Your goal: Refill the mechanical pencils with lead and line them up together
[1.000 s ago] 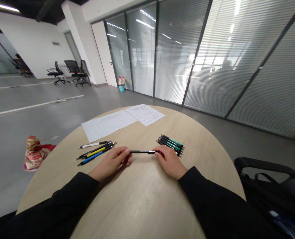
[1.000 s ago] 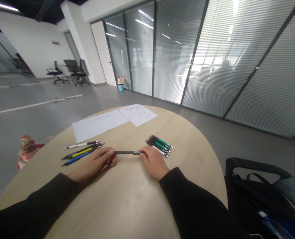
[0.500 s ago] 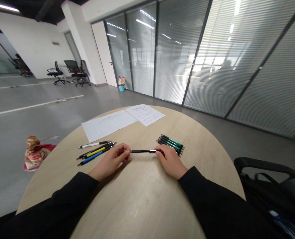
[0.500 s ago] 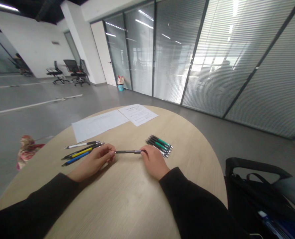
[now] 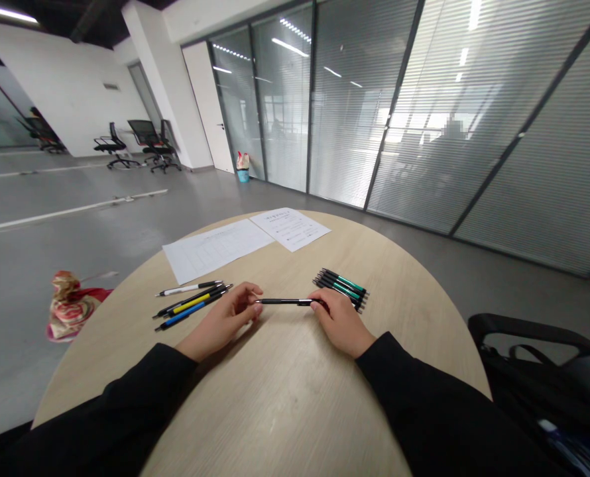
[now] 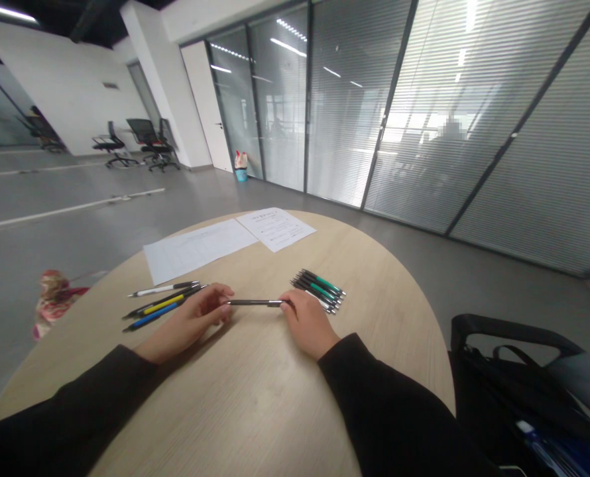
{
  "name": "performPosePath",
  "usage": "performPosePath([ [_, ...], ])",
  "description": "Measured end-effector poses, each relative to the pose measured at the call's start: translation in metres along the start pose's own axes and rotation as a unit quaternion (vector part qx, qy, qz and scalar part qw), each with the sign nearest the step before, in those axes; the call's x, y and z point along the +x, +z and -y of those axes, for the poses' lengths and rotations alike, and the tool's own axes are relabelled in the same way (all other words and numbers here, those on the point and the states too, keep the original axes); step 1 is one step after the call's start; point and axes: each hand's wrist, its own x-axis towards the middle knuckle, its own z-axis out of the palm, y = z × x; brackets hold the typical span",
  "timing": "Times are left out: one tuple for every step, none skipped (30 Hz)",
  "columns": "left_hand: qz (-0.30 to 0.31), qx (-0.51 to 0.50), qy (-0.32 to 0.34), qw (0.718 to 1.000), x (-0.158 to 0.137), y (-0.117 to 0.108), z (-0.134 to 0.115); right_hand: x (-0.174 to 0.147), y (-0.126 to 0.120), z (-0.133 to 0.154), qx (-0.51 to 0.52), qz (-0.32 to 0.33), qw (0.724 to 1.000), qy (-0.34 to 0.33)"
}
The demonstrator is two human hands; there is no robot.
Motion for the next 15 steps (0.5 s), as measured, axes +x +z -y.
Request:
performPosePath([
  [0.0,-0.002,0.003,1.0,0.0,0.0,0.001,0.0,0.0,0.0,-0.001,-0.001,1.0,0.0],
  [0.003,0.001,0.004,1.0,0.0,0.0,0.002,0.0,0.0,0.0,-0.001,-0.002,1.0,-0.001],
  [0.005,0.005,0.001,1.0,0.001,0.0,0.002,0.0,0.001,-0.001,-0.001,-0.002,1.0,0.0],
  [0.007,0.011,-0.004,1.0,0.001,-0.001,0.001,0.0,0.001,-0.001,-0.001,-0.002,1.0,0.0],
  [0.01,0.018,-0.009,1.0,0.001,-0.001,-0.001,0.0,0.002,-0.001,0.0,-0.003,1.0,0.001],
  [0.009,0.025,-0.012,1.0,0.001,-0.001,-0.003,0.0,0.002,-0.002,0.0,-0.002,1.0,0.001],
  [0.008,0.033,-0.014,0.999,0.001,-0.001,-0.005,-0.001,0.002,-0.002,-0.001,-0.001,1.0,0.001],
  [0.007,0.043,-0.014,0.999,0.0,-0.002,-0.008,-0.001,0.002,-0.002,-0.001,0.0,1.0,0.001],
  [0.008,0.053,-0.015,0.998,0.0,-0.002,-0.011,-0.001,0.002,-0.002,-0.001,0.001,1.0,0.001],
  [0.01,0.062,-0.016,0.998,0.0,-0.002,-0.013,-0.001,0.002,-0.002,-0.001,0.002,1.0,0.001],
  [0.013,0.069,-0.018,0.997,0.0,-0.003,-0.015,-0.001,0.002,-0.002,-0.001,0.003,1.0,0.001],
  [0.015,0.073,-0.02,0.997,0.0,-0.003,-0.016,-0.001,0.001,-0.002,0.0,0.003,1.0,0.001],
  [0.018,0.073,-0.021,0.997,0.0,-0.003,-0.016,-0.001,0.001,-0.002,0.0,0.003,1.0,0.001],
  [0.018,0.069,-0.021,0.997,0.0,-0.002,-0.015,-0.001,0.001,-0.002,0.0,0.003,1.0,0.002],
  [0.015,0.06,-0.019,0.998,0.0,-0.002,-0.013,-0.001,0.001,-0.002,-0.001,0.003,1.0,0.002],
])
